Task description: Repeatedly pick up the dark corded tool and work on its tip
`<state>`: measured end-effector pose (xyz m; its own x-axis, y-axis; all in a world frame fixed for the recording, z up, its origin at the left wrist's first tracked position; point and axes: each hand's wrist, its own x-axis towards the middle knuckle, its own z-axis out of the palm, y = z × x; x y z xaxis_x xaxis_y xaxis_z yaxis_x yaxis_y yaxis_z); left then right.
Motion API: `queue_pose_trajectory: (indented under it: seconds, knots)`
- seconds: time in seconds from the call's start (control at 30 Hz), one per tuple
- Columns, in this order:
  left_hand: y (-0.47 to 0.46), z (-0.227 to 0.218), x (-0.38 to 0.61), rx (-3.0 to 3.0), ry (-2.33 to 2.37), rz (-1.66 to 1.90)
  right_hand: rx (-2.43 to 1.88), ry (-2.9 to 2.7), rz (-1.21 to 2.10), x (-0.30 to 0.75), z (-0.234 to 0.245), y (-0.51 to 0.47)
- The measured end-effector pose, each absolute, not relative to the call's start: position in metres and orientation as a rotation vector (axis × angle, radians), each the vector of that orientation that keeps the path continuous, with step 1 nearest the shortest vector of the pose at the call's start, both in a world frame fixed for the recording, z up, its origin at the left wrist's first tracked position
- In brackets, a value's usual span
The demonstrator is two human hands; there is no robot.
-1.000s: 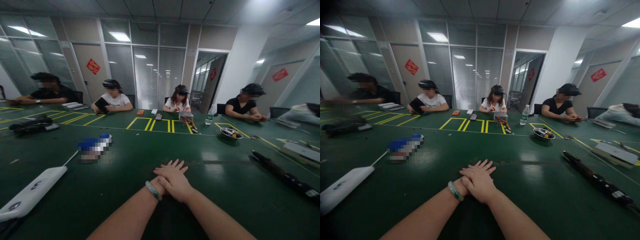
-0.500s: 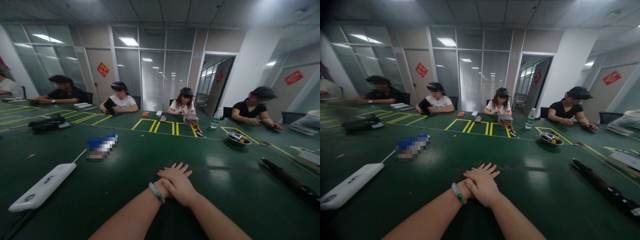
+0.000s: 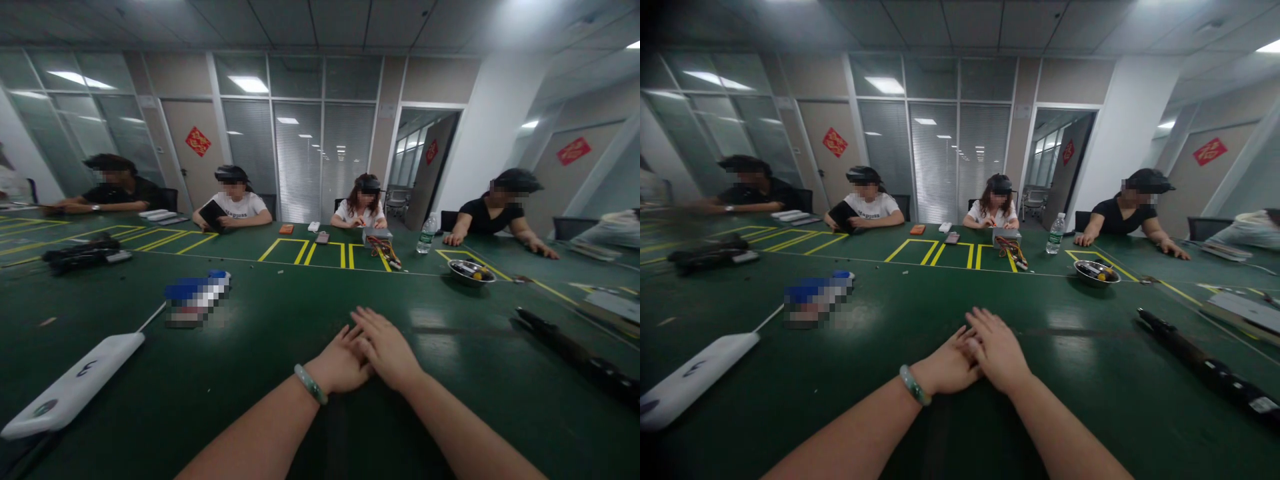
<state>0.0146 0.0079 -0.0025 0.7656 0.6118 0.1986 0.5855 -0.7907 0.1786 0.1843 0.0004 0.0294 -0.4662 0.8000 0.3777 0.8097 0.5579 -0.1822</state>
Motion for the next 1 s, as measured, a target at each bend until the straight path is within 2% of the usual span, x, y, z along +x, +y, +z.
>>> queue_pose_trajectory:
  seconds: [0.1,0.2,0.3,0.37,0.47,0.57,0.73,1.0]
  knots:
    - [0.006,0.01,0.01,2.765,0.957,0.32,-1.657,-1.972,-0.466,0.282,0.028,0.006]
    - [0.006,0.015,0.009,2.705,0.938,0.276,-1.967,-1.396,-0.707,0.394,0.012,-0.008]
    - [0.006,0.015,0.01,2.68,0.941,0.275,-2.229,-0.764,-0.691,0.477,-0.015,-0.022]
    - [0.005,0.016,0.011,2.672,0.943,0.269,-2.373,-0.57,-0.591,0.506,-0.03,-0.023]
    - [0.005,0.018,0.011,2.669,0.934,0.256,-2.564,-0.574,-0.507,0.52,-0.039,-0.015]
    - [0.005,0.018,0.011,2.676,0.937,0.266,-2.65,-0.577,-0.575,0.519,-0.037,-0.01]
    - [0.006,0.018,0.011,2.686,0.945,0.259,-2.576,-0.616,-0.732,0.518,-0.036,-0.01]
    - [0.005,0.02,0.011,2.708,0.958,0.249,-2.564,-0.632,-0.754,0.517,-0.034,-0.016]
